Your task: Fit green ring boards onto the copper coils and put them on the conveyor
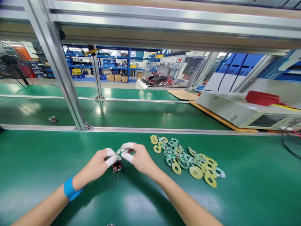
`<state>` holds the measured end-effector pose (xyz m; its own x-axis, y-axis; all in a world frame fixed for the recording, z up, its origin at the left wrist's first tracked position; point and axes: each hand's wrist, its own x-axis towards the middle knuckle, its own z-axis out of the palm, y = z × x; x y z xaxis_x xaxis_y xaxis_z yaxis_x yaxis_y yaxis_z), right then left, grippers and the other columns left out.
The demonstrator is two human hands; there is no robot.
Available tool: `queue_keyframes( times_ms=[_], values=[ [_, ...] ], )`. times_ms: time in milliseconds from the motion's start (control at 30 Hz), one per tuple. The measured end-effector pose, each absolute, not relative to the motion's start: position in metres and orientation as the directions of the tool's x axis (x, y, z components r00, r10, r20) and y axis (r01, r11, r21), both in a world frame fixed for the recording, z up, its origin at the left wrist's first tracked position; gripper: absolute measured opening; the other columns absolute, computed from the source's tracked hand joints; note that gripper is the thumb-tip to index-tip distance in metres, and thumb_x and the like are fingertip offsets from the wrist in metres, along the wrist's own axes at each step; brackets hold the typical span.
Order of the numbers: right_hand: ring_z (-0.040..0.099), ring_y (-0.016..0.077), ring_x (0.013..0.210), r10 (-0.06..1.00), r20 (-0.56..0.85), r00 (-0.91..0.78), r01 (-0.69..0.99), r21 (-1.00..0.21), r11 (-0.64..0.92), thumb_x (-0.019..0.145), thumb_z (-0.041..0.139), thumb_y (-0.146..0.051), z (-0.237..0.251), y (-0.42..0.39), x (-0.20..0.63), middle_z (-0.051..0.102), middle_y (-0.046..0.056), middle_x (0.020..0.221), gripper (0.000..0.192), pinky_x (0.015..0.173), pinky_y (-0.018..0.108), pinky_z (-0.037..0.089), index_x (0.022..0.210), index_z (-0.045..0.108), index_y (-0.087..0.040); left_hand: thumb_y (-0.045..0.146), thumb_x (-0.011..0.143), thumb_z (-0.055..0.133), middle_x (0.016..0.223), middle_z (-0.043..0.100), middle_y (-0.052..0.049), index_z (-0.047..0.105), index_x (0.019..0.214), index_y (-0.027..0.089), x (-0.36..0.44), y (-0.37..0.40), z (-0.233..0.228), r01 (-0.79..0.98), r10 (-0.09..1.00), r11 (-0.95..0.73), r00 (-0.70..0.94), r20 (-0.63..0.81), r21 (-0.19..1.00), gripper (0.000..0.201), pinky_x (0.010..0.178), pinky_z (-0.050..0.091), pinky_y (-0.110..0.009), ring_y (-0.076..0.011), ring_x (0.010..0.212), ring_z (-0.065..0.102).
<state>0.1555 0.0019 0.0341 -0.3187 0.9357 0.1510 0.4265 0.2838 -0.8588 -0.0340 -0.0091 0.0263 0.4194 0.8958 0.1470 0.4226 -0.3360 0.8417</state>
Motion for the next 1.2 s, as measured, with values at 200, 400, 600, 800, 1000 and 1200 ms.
queue_keyframes(
  times_ms=[200,400,600,800,1000,1200],
  values=[
    [0.056,0.0172,0.068,0.922,0.216,-0.321,0.568,-0.735,0.370,0.065,0.072,-0.034,0.030,-0.008,0.146,0.061,0.003,0.081,0.034,0.055,0.026,0.046,0.096,0.064,-0.020,0.042,0.082,0.043,0.059,0.057,-0.001,0.053,0.055,0.018,-0.032,-0.009,0.018,0.321,0.932,-0.213,0.351,0.093,0.923,0.037,0.058,0.038,-0.025,-0.0148,0.060,0.050],
    [0.056,0.0175,0.064,0.942,0.174,-0.287,0.722,-0.607,0.332,0.070,0.066,-0.032,0.024,0.001,0.156,0.062,0.003,0.071,0.019,0.061,0.029,0.045,0.083,0.066,-0.018,0.043,0.057,0.077,0.092,0.061,-0.006,0.066,0.093,0.020,-0.038,-0.008,0.009,0.618,0.872,-0.446,0.463,0.160,0.647,0.043,0.075,0.039,-0.031,-0.0244,0.088,0.050],
    [0.056,0.0154,0.062,0.937,0.038,-0.346,0.575,-0.781,0.244,0.069,0.066,-0.028,0.017,-0.001,0.154,0.062,0.001,0.066,0.013,0.059,0.026,0.045,0.074,0.064,-0.017,0.044,0.052,0.082,0.087,0.061,-0.005,0.066,0.090,0.019,-0.038,-0.007,-0.005,0.738,0.868,-0.464,0.489,0.087,0.490,0.048,0.071,0.037,-0.031,-0.0240,0.084,0.050],
    [0.055,0.0155,0.064,0.918,0.079,-0.389,0.620,-0.714,0.324,0.068,0.070,-0.030,0.010,-0.015,0.144,0.061,0.001,0.071,0.019,0.059,0.025,0.044,0.081,0.066,-0.017,0.055,0.061,0.073,0.079,0.061,-0.007,0.064,0.074,0.017,-0.036,-0.010,-0.008,0.793,0.878,-0.461,0.473,0.075,0.397,0.041,0.064,0.035,-0.031,-0.0239,0.078,0.051],
    [0.059,0.0187,0.074,0.898,0.145,-0.415,0.746,-0.511,0.427,0.072,0.069,-0.035,0.002,-0.023,0.138,0.066,0.006,0.088,0.030,0.066,0.028,0.047,0.097,0.066,-0.018,0.057,0.073,0.060,0.076,0.061,-0.008,0.062,0.069,0.016,-0.031,-0.017,-0.014,0.846,0.899,-0.438,0.408,0.160,0.305,0.041,0.065,0.037,-0.034,-0.0243,0.077,0.053],
    [0.063,0.0232,0.082,0.880,0.140,-0.454,0.805,-0.357,0.473,0.077,0.067,-0.033,0.002,-0.026,0.138,0.069,0.010,0.094,0.031,0.069,0.030,0.049,0.103,0.067,-0.017,0.054,0.074,0.060,0.076,0.063,-0.009,0.063,0.071,0.016,-0.029,-0.021,-0.013,0.871,0.910,-0.414,0.389,0.142,0.264,0.038,0.066,0.039,-0.035,-0.0250,0.078,0.055]
  ],
)
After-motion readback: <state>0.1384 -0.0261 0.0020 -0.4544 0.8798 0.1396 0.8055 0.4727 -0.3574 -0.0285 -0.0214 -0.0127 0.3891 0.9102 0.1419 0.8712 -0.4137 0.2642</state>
